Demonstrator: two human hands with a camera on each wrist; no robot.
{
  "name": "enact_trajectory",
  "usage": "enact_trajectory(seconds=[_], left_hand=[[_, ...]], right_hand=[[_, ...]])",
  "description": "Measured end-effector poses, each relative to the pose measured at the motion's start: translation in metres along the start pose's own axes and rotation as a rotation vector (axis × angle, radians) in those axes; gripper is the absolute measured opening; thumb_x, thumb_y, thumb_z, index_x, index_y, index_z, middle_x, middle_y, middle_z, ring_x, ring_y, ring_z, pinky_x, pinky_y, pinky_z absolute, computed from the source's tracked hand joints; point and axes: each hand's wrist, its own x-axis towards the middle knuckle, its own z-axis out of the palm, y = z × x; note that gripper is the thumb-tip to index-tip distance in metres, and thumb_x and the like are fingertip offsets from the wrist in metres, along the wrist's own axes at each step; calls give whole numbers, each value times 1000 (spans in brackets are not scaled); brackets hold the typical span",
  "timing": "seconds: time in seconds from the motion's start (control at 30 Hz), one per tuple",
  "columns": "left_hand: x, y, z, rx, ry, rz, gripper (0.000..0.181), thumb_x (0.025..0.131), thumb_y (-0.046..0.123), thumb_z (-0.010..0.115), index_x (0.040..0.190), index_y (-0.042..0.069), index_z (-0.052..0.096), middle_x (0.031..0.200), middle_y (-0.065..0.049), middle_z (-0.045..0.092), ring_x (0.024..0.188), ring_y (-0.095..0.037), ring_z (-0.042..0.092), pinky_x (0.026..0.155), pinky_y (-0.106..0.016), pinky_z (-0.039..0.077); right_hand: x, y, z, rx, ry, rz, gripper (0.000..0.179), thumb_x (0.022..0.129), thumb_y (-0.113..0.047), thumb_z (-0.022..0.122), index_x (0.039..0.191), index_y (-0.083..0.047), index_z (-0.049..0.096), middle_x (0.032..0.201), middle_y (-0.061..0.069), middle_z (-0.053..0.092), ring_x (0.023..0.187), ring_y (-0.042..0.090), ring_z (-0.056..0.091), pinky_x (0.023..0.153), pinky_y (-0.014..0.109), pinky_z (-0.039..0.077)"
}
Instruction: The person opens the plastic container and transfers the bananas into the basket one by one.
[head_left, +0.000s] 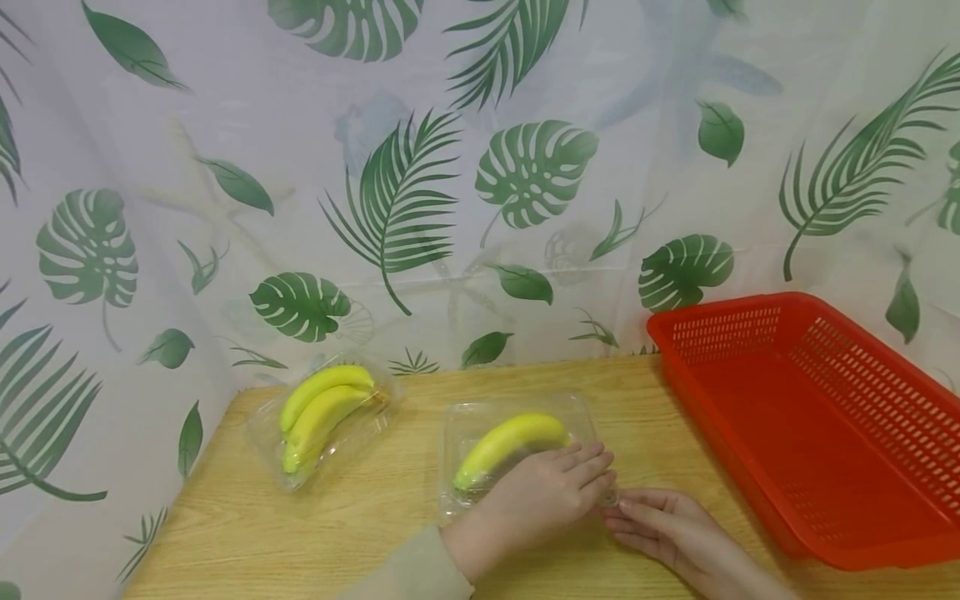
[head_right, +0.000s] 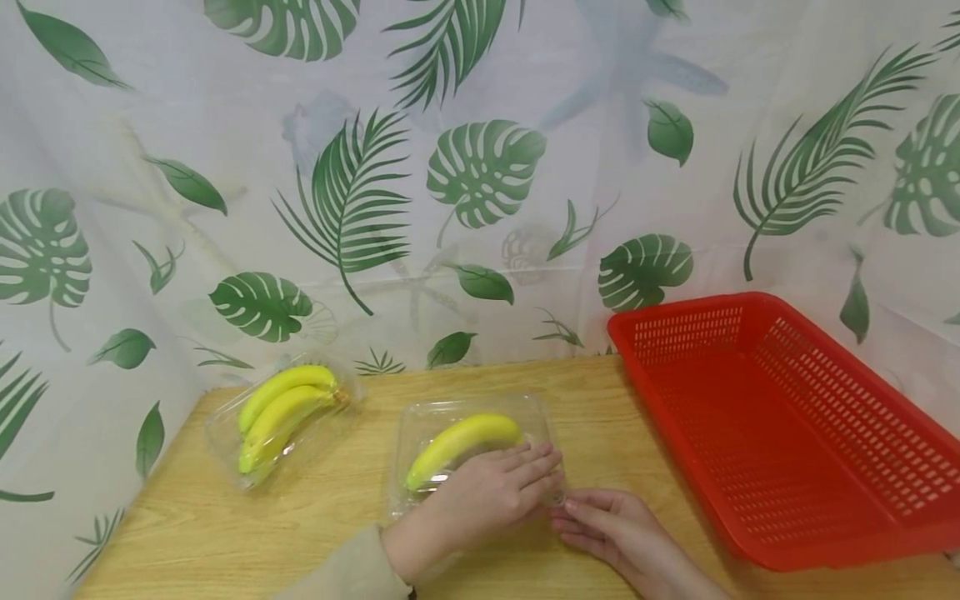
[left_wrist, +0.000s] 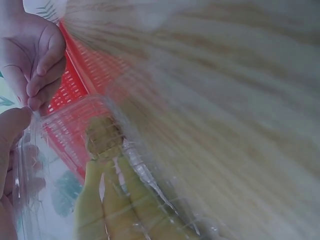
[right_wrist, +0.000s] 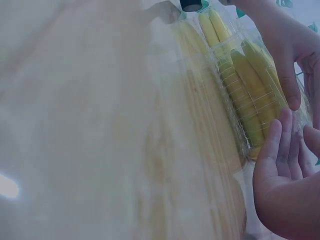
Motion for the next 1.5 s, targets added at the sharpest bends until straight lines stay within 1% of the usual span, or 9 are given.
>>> enact_trajectory(seconds=[0.23,0.37,0.7,0.83,1.0,1.17,1.37,1.43,1.5], left_hand=[[0,0,2,26,-1,30,29,98,25,49,122,19,63,130,2,59,124,-12,52,107,-26,40],[-1,0,3,37,5,44,29,98,25,49,122,19,63,130,2,59,124,-12,52,106,-26,40],[0,1,5,13,27,26,27,97,21,51,119,18,65,127,2,61,121,-11,54,105,-25,41],[1,1,4,3,37,18,26,97,22,51,118,19,66,126,2,62,120,-11,55,104,-24,42],[1,1,4,-7,57,13,26,97,25,51,116,19,67,124,3,63,118,-10,56,102,-23,43],[2,2,5,-32,69,2,26,96,25,52,116,19,67,123,4,64,118,-9,56,102,-22,43],[2,2,4,-50,88,-8,25,95,25,54,114,18,68,122,2,64,118,-10,57,101,-21,43],[3,0,-3,-40,93,4,25,94,26,54,113,18,69,121,2,65,116,-10,58,99,-20,45],[3,-1,-5,-33,104,16,25,93,27,55,112,18,70,119,2,66,115,-10,59,98,-20,46]], right_hand=[[0,1,-1,25,-22,-9,24,100,-9,45,109,-11,67,110,2,69,104,14,65,96,31,50],[0,1,-1,19,-14,-4,23,99,-9,45,108,-10,67,110,2,69,104,14,65,96,31,50],[0,1,2,-12,17,-7,22,99,-10,47,107,-12,67,108,1,70,102,13,65,93,30,52],[0,0,3,-43,28,-18,22,99,-11,48,110,-11,67,109,2,69,103,13,65,93,31,52],[1,0,4,-109,69,-17,22,97,-12,52,113,-7,65,110,4,69,103,15,66,93,32,52],[2,0,4,-139,107,-8,23,95,-13,55,114,-4,65,109,5,70,101,15,66,92,33,53],[2,0,5,-186,162,-10,30,94,-16,58,118,2,61,108,6,70,100,15,67,91,33,53],[2,0,5,-194,168,-12,32,93,-16,59,118,3,60,108,6,70,100,16,67,90,33,54],[2,0,6,-194,174,-12,31,93,-15,59,118,4,60,108,6,70,99,15,67,90,33,54]])
